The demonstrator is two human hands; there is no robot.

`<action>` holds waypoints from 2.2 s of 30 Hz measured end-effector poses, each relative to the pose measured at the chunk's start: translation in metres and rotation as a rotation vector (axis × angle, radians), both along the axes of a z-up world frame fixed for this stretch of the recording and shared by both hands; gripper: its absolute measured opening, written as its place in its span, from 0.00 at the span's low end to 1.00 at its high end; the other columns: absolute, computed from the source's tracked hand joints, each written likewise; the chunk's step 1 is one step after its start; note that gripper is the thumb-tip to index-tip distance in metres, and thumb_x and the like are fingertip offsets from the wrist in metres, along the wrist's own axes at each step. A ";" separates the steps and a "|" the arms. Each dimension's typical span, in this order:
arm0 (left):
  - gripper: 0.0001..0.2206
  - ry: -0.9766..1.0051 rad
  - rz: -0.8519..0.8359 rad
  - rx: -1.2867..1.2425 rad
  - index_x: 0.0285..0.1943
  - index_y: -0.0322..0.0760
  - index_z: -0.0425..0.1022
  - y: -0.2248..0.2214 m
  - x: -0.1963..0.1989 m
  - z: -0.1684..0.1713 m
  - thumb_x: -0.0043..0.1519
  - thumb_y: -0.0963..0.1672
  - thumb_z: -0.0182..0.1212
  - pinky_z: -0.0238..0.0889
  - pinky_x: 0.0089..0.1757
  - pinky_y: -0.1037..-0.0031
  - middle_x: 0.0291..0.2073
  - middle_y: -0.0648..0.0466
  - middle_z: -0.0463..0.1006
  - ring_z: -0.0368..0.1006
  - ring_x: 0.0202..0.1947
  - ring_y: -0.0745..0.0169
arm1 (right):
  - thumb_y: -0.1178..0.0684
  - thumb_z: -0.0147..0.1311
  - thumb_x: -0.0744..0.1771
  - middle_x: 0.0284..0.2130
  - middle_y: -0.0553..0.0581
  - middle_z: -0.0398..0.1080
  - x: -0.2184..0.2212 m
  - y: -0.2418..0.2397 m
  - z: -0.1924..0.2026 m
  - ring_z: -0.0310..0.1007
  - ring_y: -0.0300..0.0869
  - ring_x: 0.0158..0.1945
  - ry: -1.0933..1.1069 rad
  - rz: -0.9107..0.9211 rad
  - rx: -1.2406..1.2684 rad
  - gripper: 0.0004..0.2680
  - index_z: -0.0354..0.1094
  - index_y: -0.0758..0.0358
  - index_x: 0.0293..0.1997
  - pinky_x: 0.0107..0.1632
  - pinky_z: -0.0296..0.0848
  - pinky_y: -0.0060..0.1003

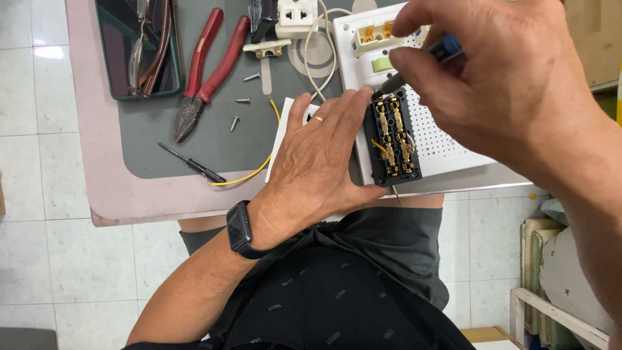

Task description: Assembling electrical components like sockets and switches onto a power strip baseplate using a screwdriver.

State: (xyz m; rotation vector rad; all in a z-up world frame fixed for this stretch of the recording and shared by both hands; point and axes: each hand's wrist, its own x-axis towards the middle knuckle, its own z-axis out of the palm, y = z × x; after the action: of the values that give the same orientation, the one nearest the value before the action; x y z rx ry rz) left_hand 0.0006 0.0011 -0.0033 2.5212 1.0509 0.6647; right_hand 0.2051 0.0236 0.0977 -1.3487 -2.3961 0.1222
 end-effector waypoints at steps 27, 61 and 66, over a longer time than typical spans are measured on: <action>0.60 0.033 -0.016 -0.037 0.72 0.32 0.40 0.004 0.000 0.002 0.41 0.59 0.82 0.44 0.62 0.41 0.66 0.41 0.64 0.62 0.67 0.46 | 0.54 0.61 0.72 0.22 0.48 0.70 -0.013 -0.013 0.001 0.70 0.49 0.24 -0.217 -0.113 0.019 0.07 0.64 0.62 0.45 0.27 0.63 0.46; 0.60 0.065 0.003 -0.046 0.72 0.32 0.42 0.006 0.002 0.002 0.40 0.60 0.80 0.42 0.62 0.44 0.66 0.43 0.63 0.62 0.65 0.45 | 0.49 0.61 0.69 0.30 0.53 0.73 -0.018 -0.012 0.018 0.72 0.47 0.23 -0.155 -0.087 -0.125 0.15 0.61 0.63 0.56 0.25 0.66 0.46; 0.39 0.117 -0.084 -0.350 0.69 0.31 0.54 0.024 -0.001 0.030 0.55 0.56 0.64 0.35 0.62 0.45 0.65 0.41 0.61 0.57 0.65 0.47 | 0.64 0.50 0.67 0.39 0.58 0.73 -0.015 -0.021 0.020 0.74 0.51 0.33 -0.009 -0.026 -0.118 0.11 0.62 0.68 0.55 0.30 0.65 0.46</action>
State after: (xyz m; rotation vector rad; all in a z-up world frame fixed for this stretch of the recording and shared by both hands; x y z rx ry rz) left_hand -0.0002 0.0249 0.0267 2.3029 0.9948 0.2823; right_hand 0.1900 0.0030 0.1175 -1.4347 -2.4111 0.2546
